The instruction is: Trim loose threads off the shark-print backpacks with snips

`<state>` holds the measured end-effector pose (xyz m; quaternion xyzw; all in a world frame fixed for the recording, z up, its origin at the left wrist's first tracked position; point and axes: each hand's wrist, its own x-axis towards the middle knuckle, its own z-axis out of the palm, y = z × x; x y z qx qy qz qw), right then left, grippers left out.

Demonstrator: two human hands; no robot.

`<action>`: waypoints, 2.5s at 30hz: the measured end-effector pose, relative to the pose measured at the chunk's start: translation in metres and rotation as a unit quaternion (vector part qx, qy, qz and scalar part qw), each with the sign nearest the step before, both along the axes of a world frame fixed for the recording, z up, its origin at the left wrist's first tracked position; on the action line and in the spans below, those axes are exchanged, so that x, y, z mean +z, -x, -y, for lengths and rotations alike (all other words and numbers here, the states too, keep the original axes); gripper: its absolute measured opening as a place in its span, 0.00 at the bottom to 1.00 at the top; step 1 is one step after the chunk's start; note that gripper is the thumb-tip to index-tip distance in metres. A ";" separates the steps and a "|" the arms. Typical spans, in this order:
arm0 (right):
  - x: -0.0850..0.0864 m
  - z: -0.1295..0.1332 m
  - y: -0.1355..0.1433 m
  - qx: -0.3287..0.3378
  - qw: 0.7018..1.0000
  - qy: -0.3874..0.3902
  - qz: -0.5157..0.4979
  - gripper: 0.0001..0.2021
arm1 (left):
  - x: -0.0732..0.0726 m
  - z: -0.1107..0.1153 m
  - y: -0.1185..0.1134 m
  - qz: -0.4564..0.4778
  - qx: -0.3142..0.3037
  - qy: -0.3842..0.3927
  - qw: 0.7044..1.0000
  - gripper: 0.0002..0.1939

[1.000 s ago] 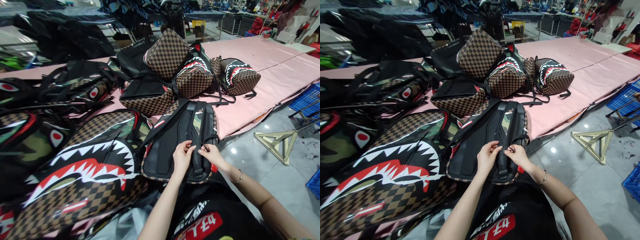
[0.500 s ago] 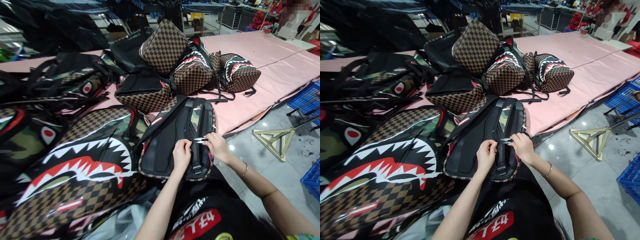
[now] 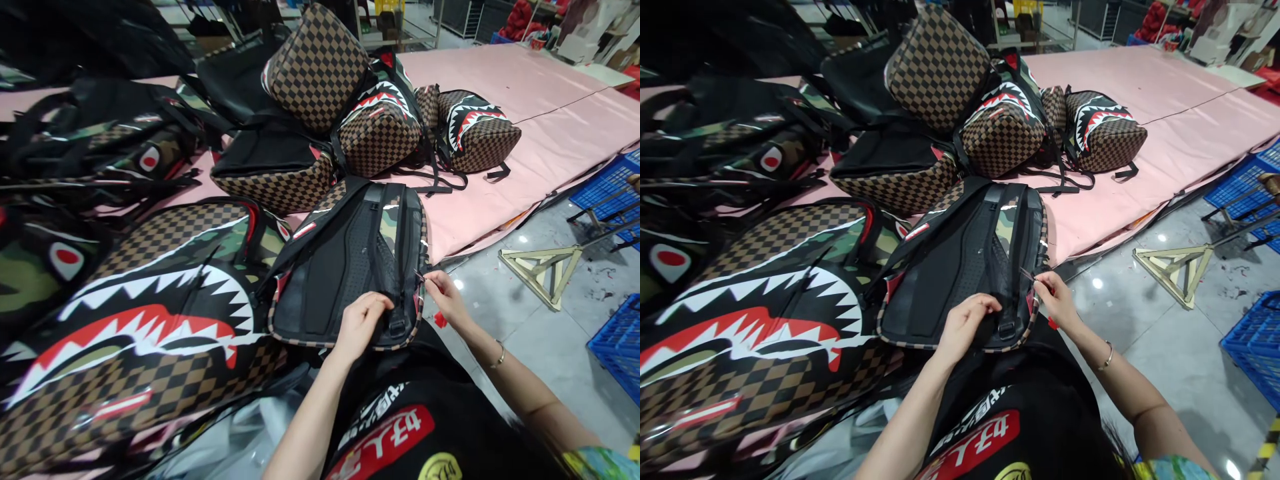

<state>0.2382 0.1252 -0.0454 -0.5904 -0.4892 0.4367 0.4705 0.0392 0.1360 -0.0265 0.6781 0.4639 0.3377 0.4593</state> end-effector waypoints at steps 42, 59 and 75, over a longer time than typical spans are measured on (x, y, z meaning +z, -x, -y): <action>0.003 0.040 0.002 0.135 0.912 -0.122 0.368 0.08 | -0.022 0.026 -0.018 -0.223 0.109 -0.190 0.950 0.08; 0.003 0.025 0.015 0.150 0.938 -0.099 0.298 0.07 | 0.000 0.027 -0.003 -0.076 0.108 -0.096 0.987 0.11; 0.008 -0.005 0.045 0.150 0.972 0.092 0.155 0.11 | -0.007 0.042 -0.012 -0.368 0.058 -0.188 0.909 0.28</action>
